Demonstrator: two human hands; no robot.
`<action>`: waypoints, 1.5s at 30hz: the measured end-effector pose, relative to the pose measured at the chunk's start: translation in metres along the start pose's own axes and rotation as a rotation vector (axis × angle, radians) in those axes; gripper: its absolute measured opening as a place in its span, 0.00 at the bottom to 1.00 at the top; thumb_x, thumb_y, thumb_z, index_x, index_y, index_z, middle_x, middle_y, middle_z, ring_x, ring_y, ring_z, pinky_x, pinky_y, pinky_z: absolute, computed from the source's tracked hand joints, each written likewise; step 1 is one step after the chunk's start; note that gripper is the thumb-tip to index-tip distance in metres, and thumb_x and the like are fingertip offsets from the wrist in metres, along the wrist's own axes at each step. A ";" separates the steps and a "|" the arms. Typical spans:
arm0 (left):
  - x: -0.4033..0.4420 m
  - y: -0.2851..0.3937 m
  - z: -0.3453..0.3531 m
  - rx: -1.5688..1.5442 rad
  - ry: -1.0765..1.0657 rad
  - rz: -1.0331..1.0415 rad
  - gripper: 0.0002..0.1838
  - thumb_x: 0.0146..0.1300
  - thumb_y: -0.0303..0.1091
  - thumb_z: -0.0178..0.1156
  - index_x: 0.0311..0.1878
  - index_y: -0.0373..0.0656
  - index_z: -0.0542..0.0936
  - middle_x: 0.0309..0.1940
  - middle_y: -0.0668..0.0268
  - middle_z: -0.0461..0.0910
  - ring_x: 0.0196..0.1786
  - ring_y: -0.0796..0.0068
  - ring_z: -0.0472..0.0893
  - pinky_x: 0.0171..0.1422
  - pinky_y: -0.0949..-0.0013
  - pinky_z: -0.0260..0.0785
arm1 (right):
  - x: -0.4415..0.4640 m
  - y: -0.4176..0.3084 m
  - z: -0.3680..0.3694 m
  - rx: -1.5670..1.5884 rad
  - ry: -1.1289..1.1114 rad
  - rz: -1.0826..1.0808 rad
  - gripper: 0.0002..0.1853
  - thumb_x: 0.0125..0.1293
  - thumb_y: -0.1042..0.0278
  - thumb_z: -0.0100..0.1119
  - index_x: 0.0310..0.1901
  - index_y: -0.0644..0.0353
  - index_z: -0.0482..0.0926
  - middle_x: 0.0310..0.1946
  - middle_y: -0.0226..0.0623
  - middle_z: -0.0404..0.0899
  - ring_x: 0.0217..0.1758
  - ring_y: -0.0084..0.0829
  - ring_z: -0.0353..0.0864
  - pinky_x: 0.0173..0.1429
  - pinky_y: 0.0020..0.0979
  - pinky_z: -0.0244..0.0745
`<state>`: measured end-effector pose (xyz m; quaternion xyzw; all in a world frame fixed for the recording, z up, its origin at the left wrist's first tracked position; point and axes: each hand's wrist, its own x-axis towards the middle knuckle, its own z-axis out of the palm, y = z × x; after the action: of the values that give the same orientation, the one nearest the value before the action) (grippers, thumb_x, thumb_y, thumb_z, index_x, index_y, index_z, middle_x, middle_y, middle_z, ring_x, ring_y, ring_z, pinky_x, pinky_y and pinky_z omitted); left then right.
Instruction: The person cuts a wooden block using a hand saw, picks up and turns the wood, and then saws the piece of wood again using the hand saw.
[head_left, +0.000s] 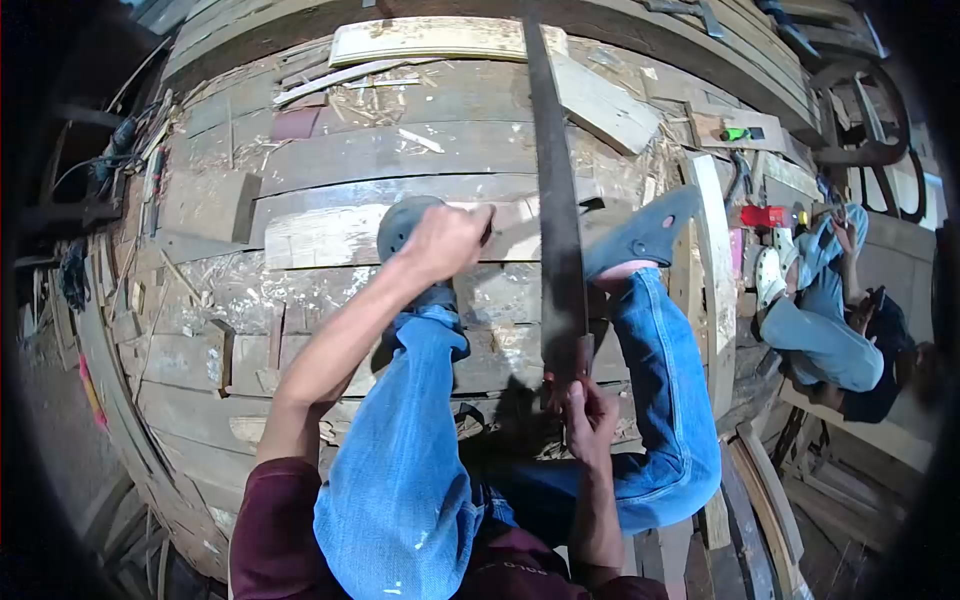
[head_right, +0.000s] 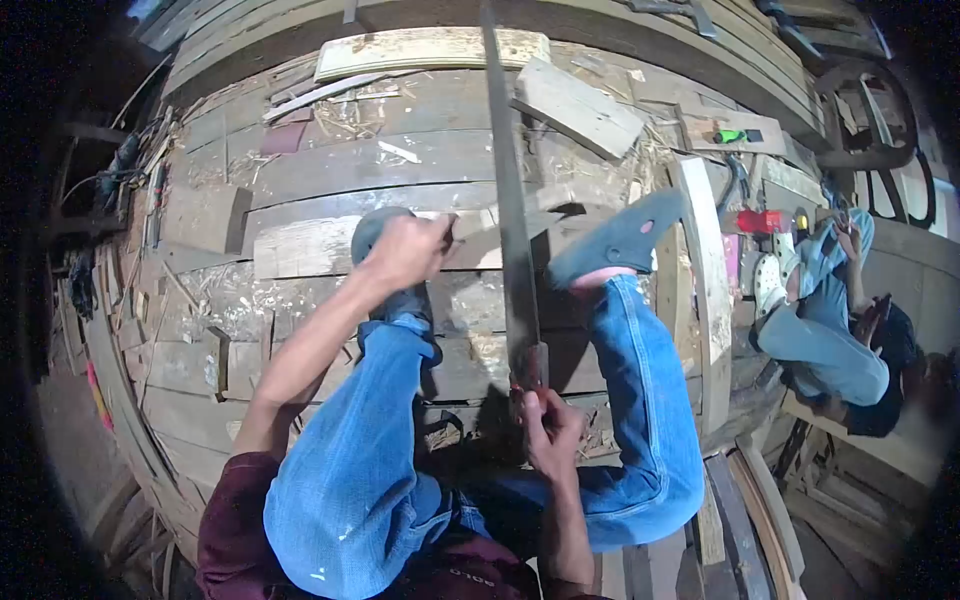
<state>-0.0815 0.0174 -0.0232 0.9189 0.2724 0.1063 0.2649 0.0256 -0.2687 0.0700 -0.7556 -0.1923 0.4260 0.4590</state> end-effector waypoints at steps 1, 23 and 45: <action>0.001 -0.002 0.019 0.002 -0.080 0.022 0.11 0.54 0.35 0.59 0.37 0.40 0.73 0.15 0.52 0.74 0.23 0.48 0.78 0.29 0.52 0.70 | -0.002 -0.004 0.001 -0.015 0.005 0.012 0.14 0.68 0.65 0.53 0.29 0.67 0.76 0.20 0.25 0.70 0.25 0.14 0.65 0.28 0.20 0.62; 0.016 0.010 0.043 -0.041 -0.189 -0.096 0.16 0.58 0.39 0.57 0.42 0.36 0.70 0.45 0.51 0.74 0.49 0.49 0.75 0.46 0.51 0.72 | 0.003 0.015 0.037 -0.369 0.050 0.117 0.27 0.68 0.50 0.49 0.21 0.67 0.72 0.11 0.34 0.67 0.18 0.21 0.67 0.22 0.32 0.60; 0.034 0.003 0.048 -0.002 -0.128 -0.016 0.14 0.56 0.31 0.54 0.45 0.39 0.68 0.40 0.48 0.73 0.46 0.44 0.75 0.45 0.48 0.70 | 0.017 0.028 0.039 -0.129 -0.026 0.186 0.27 0.70 0.44 0.44 0.25 0.61 0.72 0.14 0.24 0.65 0.16 0.15 0.63 0.20 0.22 0.58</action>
<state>-0.0358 0.0134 -0.0604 0.9214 0.2621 0.0452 0.2834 0.0000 -0.2510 0.0296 -0.7924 -0.1543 0.4634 0.3655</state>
